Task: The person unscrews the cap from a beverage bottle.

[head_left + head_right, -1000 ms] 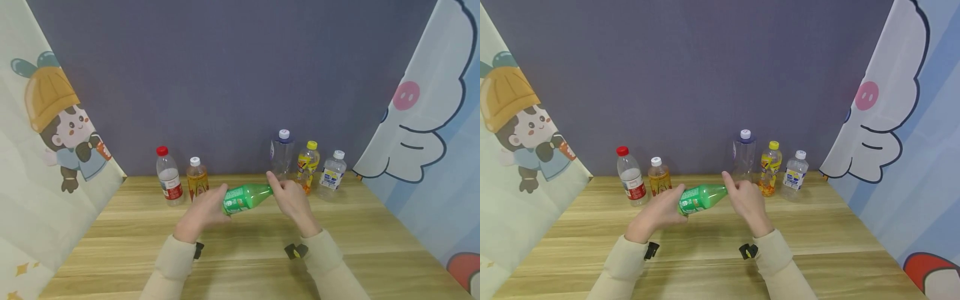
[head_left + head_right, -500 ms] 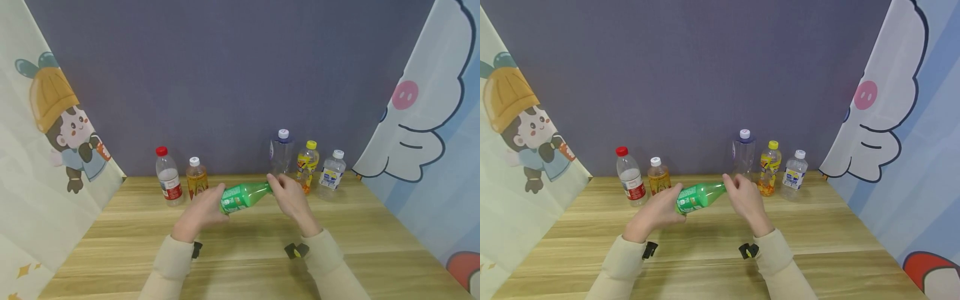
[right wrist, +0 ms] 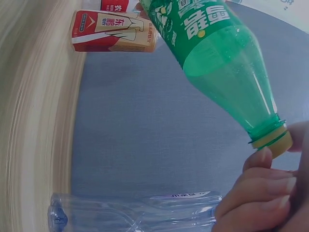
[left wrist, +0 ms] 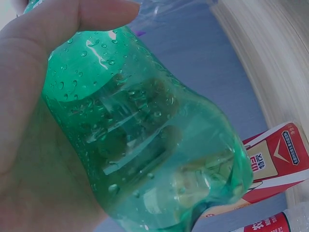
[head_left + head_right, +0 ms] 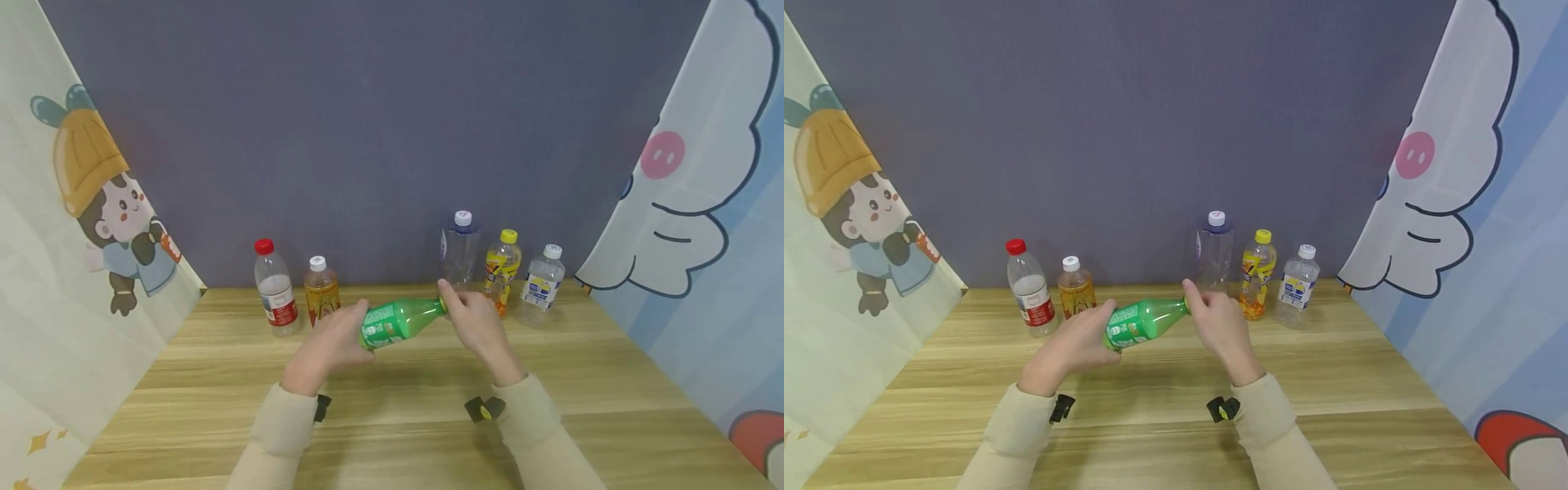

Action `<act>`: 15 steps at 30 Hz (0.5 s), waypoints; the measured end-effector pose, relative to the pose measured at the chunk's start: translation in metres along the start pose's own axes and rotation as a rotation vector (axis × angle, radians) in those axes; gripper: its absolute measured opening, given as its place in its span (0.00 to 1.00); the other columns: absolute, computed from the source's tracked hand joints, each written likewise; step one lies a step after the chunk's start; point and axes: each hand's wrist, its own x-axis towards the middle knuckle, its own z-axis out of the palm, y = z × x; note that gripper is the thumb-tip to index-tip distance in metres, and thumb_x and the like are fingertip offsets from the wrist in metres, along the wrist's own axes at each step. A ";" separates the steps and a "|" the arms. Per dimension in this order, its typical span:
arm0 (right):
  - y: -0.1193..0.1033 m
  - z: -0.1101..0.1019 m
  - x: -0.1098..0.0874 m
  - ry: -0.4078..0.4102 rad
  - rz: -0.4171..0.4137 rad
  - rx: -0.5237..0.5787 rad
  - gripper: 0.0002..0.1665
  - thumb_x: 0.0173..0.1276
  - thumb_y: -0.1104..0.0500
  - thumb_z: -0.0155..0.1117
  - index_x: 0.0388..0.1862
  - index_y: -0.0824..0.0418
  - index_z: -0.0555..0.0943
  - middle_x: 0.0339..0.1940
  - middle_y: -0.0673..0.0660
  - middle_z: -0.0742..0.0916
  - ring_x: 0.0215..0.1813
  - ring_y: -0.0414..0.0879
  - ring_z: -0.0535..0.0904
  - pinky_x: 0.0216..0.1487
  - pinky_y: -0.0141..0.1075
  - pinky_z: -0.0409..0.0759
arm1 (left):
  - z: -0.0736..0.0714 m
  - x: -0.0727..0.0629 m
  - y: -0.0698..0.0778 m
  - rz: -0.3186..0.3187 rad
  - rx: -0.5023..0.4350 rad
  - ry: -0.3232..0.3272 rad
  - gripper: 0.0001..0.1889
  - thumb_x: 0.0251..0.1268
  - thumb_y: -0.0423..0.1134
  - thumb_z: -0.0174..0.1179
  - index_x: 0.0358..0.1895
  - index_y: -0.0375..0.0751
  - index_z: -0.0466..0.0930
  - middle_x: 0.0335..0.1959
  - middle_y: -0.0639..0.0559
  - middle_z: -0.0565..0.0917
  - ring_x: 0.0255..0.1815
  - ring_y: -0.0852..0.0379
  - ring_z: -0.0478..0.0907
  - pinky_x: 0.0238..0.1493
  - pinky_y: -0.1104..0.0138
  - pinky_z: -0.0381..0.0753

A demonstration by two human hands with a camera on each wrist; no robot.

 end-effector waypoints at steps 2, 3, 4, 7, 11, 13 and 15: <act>0.000 0.000 0.000 0.013 -0.021 0.009 0.38 0.78 0.31 0.40 0.21 0.57 0.74 0.23 0.55 0.81 0.27 0.50 0.74 0.33 0.41 0.71 | 0.000 0.000 0.000 0.001 0.000 0.000 0.38 0.41 0.41 0.81 0.59 0.40 0.72 0.41 0.53 0.81 0.39 0.56 0.79 0.44 0.58 0.82; 0.001 0.000 0.000 0.018 -0.031 0.014 0.37 0.79 0.32 0.42 0.21 0.57 0.73 0.22 0.55 0.80 0.27 0.50 0.73 0.33 0.41 0.71 | 0.000 0.000 0.000 0.000 0.000 -0.001 0.38 0.41 0.41 0.81 0.60 0.40 0.72 0.41 0.53 0.81 0.40 0.56 0.79 0.44 0.58 0.82; 0.001 0.000 0.000 0.023 -0.039 0.020 0.36 0.79 0.33 0.42 0.21 0.56 0.72 0.22 0.54 0.78 0.27 0.49 0.72 0.33 0.41 0.70 | 0.000 0.000 0.000 -0.001 -0.001 -0.002 0.39 0.41 0.41 0.81 0.60 0.40 0.72 0.41 0.53 0.82 0.40 0.55 0.79 0.45 0.58 0.82; 0.001 0.000 0.000 0.025 -0.052 0.043 0.36 0.79 0.32 0.41 0.20 0.56 0.71 0.21 0.54 0.77 0.27 0.50 0.71 0.32 0.41 0.70 | 0.000 0.000 0.000 -0.003 0.000 -0.005 0.40 0.42 0.42 0.81 0.61 0.39 0.71 0.43 0.52 0.82 0.42 0.54 0.80 0.47 0.57 0.82; 0.002 -0.003 -0.001 0.026 -0.034 0.036 0.41 0.77 0.28 0.37 0.18 0.57 0.71 0.21 0.55 0.79 0.27 0.51 0.73 0.33 0.41 0.71 | 0.001 0.000 0.000 -0.001 -0.001 -0.006 0.39 0.42 0.42 0.81 0.60 0.39 0.71 0.42 0.52 0.82 0.41 0.55 0.80 0.46 0.57 0.82; 0.002 -0.004 -0.001 0.026 -0.018 0.017 0.42 0.76 0.26 0.37 0.18 0.57 0.72 0.23 0.55 0.81 0.27 0.51 0.75 0.34 0.42 0.72 | 0.001 0.000 0.000 0.001 0.000 -0.005 0.38 0.42 0.41 0.81 0.60 0.39 0.72 0.41 0.53 0.82 0.41 0.55 0.79 0.45 0.57 0.82; 0.002 -0.006 -0.001 0.021 -0.011 -0.006 0.41 0.76 0.27 0.38 0.17 0.55 0.72 0.25 0.55 0.85 0.29 0.50 0.77 0.34 0.42 0.73 | 0.002 0.001 0.000 0.003 0.000 -0.004 0.38 0.42 0.41 0.81 0.59 0.40 0.72 0.41 0.53 0.81 0.40 0.55 0.79 0.45 0.57 0.82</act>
